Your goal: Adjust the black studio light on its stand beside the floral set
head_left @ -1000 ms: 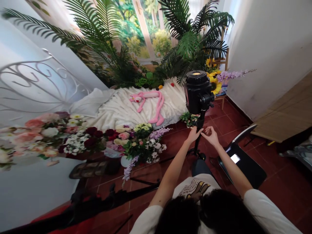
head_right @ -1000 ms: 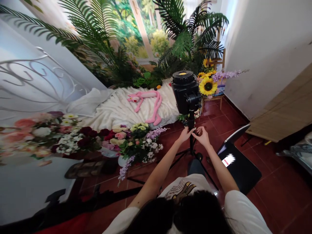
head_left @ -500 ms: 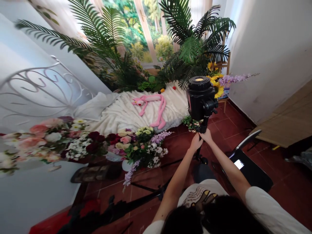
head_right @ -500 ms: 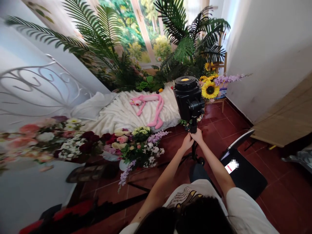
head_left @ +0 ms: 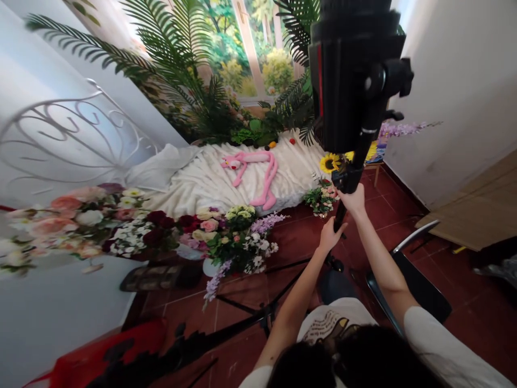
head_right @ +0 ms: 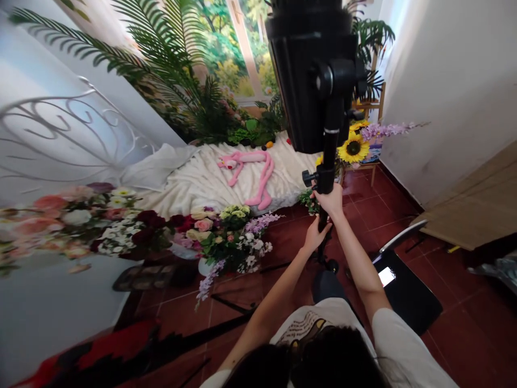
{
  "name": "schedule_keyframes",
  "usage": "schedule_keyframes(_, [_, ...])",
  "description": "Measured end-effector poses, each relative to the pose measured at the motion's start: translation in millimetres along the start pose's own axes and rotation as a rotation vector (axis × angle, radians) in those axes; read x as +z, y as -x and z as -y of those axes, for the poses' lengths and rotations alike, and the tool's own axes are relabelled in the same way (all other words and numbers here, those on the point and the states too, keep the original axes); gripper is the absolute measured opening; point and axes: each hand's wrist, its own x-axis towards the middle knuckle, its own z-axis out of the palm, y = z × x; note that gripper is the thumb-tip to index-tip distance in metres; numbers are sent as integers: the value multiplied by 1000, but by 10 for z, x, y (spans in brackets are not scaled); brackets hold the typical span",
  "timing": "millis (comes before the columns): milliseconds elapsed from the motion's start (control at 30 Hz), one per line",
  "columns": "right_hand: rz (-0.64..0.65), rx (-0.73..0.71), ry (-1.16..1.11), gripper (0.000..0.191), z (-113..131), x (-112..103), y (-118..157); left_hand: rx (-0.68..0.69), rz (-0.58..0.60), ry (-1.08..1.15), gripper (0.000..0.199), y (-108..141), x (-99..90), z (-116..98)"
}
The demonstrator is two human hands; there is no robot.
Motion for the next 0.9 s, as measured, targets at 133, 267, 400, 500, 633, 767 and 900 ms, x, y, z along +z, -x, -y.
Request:
schedule_keyframes(133, [-46,-28,28,21,251,-22,-92,-52,-117,284,33,-252,139,-251])
schedule_keyframes(267, [-50,-45,49,25,296,-24,-122,-153,-204,321,34,-465,243,-300])
schedule_keyframes(400, [5,-91,95,30,237,-131,-31,-181,-234,290,34,-492,288,-179])
schedule_keyframes(500, [95,-183,78,39,79,-341,172,-173,-245,260,37,-463,304,-109])
schedule_keyframes(633, [191,-137,166,44,-380,-686,604,-181,-235,269,35,-448,316,-108])
schedule_keyframes(767, [330,125,492,34,-880,-835,1083,-191,-290,262,29,-452,330,-136])
schedule_keyframes(900, [417,283,555,35,-1168,-673,1383,-188,-294,252,26,-453,335,-139])
